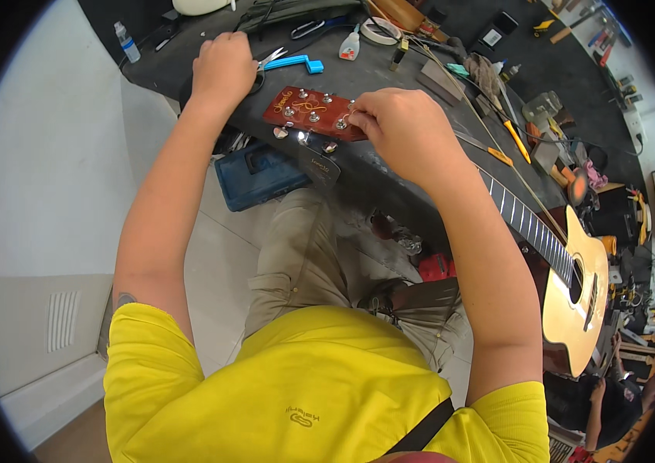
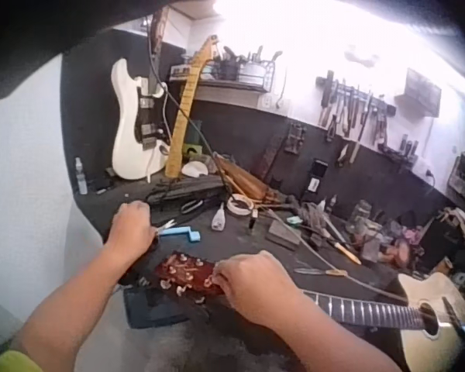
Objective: The person untangles a set of guitar strings and threads the end of a string through a tuning peg on the headstock. They then use a manual string winder to tighten the string while holding it in place over the fretboard and nut, and use scissors to trim the excess length.
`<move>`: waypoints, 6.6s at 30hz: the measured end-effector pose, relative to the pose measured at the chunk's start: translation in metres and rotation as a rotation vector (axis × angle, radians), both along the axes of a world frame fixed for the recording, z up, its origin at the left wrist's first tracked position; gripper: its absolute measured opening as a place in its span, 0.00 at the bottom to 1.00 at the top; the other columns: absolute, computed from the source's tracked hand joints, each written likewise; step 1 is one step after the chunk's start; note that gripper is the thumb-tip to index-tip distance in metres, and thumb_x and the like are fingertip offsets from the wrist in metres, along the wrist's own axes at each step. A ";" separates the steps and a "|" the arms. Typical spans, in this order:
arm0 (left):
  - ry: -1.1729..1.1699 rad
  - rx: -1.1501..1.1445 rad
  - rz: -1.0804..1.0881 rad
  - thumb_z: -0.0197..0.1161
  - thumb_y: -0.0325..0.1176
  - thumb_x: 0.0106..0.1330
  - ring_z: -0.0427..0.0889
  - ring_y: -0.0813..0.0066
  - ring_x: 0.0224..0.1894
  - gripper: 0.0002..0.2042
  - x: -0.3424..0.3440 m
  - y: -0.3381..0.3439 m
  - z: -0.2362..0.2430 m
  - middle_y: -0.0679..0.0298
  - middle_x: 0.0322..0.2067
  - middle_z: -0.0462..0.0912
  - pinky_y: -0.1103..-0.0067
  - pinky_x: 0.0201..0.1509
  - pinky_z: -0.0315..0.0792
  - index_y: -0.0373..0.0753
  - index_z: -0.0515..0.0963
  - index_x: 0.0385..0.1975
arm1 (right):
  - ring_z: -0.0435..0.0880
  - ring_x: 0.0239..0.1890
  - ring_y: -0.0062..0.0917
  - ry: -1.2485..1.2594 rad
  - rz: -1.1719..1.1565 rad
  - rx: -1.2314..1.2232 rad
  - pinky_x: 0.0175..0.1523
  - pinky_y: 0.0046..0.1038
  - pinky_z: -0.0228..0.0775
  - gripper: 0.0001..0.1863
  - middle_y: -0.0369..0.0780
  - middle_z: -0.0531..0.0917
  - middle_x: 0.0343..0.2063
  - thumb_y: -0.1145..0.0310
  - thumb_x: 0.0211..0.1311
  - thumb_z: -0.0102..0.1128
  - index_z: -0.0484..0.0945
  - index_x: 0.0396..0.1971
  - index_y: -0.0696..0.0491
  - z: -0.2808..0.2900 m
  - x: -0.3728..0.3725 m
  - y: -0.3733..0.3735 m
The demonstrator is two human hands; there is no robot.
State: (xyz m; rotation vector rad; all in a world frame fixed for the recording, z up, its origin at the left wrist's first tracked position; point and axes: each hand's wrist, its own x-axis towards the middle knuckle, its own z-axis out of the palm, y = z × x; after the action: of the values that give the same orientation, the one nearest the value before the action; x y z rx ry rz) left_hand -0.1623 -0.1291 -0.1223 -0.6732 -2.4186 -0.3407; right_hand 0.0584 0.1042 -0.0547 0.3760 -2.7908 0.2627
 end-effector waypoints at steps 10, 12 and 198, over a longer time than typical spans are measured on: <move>-0.943 0.648 -0.660 0.66 0.26 0.75 0.90 0.78 0.41 0.05 0.119 0.034 0.020 0.62 0.38 0.91 0.78 0.46 0.82 0.33 0.86 0.44 | 0.90 0.39 0.41 0.094 0.107 0.003 0.46 0.43 0.78 0.08 0.42 0.90 0.33 0.65 0.72 0.66 0.91 0.38 0.52 -0.009 -0.008 0.009; -0.920 0.622 -0.653 0.66 0.24 0.75 0.90 0.77 0.42 0.04 0.125 0.036 0.018 0.62 0.39 0.91 0.77 0.49 0.83 0.33 0.85 0.44 | 0.90 0.39 0.41 0.110 0.119 -0.032 0.46 0.43 0.78 0.08 0.41 0.90 0.33 0.65 0.72 0.67 0.91 0.39 0.52 -0.011 -0.006 0.008; -0.795 0.742 -0.778 0.68 0.18 0.70 0.86 0.77 0.47 0.08 0.131 0.034 -0.001 0.56 0.59 0.84 0.81 0.44 0.82 0.27 0.90 0.46 | 0.87 0.30 0.37 -0.487 0.155 -0.114 0.38 0.36 0.79 0.06 0.46 0.91 0.31 0.77 0.59 0.72 0.94 0.35 0.55 0.031 -0.020 0.027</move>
State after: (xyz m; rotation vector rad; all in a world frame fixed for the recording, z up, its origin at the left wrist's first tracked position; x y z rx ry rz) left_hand -0.0313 -0.0953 -0.1232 -1.2330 -2.2526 -2.0109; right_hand 0.0385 0.1307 -0.0233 0.5669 -3.2004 0.6213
